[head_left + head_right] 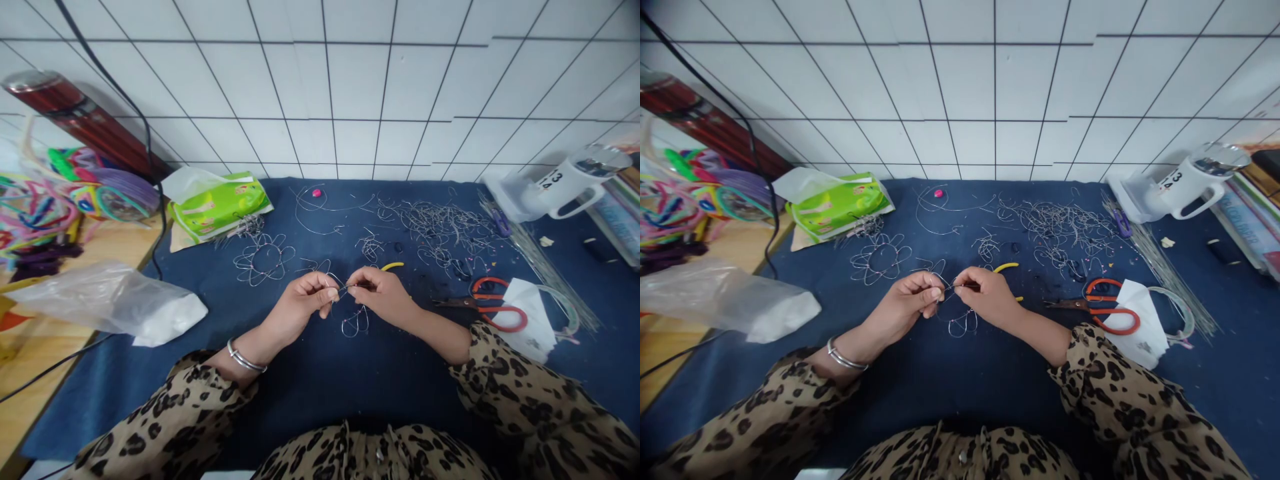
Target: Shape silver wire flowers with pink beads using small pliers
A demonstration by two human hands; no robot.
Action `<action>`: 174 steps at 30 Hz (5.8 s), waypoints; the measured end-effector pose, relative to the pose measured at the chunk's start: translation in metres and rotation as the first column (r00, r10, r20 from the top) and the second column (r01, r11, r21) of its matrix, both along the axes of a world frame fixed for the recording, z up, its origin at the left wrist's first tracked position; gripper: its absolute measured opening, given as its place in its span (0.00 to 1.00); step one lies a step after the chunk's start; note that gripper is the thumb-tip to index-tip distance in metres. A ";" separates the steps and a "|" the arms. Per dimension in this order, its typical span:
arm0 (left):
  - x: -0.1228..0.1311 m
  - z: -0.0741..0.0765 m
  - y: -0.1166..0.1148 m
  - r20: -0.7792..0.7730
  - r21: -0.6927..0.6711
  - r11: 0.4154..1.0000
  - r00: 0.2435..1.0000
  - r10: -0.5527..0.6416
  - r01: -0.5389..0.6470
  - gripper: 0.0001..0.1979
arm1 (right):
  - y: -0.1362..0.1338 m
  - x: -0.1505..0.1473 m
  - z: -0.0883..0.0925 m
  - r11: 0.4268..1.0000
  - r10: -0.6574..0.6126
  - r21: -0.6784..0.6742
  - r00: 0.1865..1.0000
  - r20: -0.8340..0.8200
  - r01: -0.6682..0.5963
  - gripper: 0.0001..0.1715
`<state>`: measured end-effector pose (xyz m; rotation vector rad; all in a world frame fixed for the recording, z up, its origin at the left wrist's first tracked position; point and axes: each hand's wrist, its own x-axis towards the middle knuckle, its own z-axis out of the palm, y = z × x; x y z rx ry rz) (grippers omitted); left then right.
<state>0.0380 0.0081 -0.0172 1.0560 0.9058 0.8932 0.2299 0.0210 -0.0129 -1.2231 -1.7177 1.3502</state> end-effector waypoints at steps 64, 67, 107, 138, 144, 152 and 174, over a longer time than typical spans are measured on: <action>-0.010 0.010 0.007 0.038 0.164 0.986 0.999 -0.013 0.007 0.06 | -0.007 0.092 0.082 0.787 -0.105 0.198 0.190 0.976 -0.585 0.04; -0.011 0.010 0.008 0.055 0.157 0.988 0.998 -0.013 0.004 0.06 | -0.007 0.081 0.093 0.747 -0.088 0.295 0.351 0.932 -0.595 0.10; -0.008 0.008 0.005 0.135 0.136 0.986 0.984 -0.113 0.095 0.08 | -0.005 0.045 0.064 0.706 -0.063 0.483 0.633 0.772 -0.518 0.13; -0.006 0.008 0.004 0.076 0.117 0.991 0.994 -0.076 0.067 0.08 | -0.018 0.039 0.064 0.680 -0.149 0.485 0.544 0.825 -0.550 0.11; -0.006 0.009 0.005 0.076 0.093 0.994 0.995 -0.060 0.053 0.08 | -0.020 0.038 0.066 0.647 -0.167 0.491 0.519 0.838 -0.584 0.12; -0.006 0.007 0.003 0.035 0.084 0.994 0.997 -0.074 0.071 0.07 | -0.020 0.037 0.068 0.611 -0.191 0.490 0.486 0.853 -0.621 0.10; -0.003 0.011 0.001 -0.102 0.131 0.991 0.995 -0.009 0.023 0.06 | -0.020 0.034 0.066 0.571 -0.209 0.508 0.484 0.850 -0.645 0.10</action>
